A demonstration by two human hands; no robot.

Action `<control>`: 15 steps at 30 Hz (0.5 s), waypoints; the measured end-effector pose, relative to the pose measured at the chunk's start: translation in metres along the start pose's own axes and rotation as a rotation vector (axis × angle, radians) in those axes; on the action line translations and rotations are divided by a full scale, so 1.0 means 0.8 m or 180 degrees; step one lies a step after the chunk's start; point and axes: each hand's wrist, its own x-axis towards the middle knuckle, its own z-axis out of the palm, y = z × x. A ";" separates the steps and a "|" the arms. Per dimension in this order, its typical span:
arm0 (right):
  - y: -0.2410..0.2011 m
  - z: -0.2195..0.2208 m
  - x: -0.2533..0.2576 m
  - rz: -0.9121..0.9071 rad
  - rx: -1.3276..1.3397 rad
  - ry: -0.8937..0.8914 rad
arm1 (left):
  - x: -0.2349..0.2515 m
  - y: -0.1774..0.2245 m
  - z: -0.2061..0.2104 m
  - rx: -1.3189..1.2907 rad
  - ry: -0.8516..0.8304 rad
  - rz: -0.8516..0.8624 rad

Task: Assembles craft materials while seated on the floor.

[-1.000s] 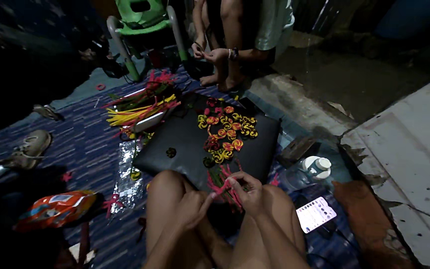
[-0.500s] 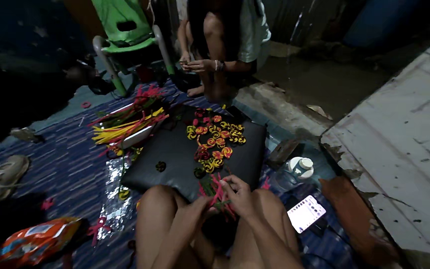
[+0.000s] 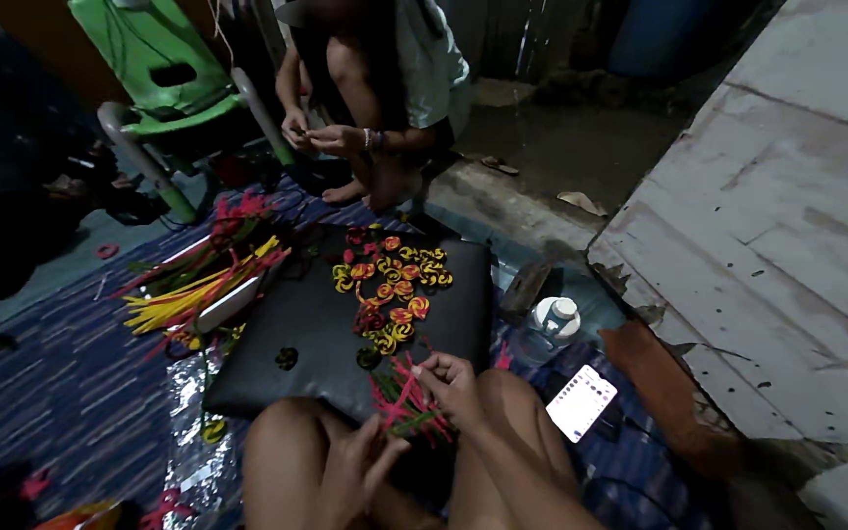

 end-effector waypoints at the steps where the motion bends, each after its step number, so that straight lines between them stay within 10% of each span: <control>1: 0.001 0.001 0.000 -0.0048 -0.0015 0.0032 | -0.001 0.004 0.003 0.0174 -0.0091 0.0056; 6: 0.002 0.002 -0.002 -0.0058 -0.0099 0.0153 | 0.000 -0.008 0.016 0.0309 0.0576 0.0314; 15: 0.040 0.011 -0.016 -0.2584 -0.1508 -0.0295 | 0.031 0.009 -0.010 -0.2154 0.1333 -0.2288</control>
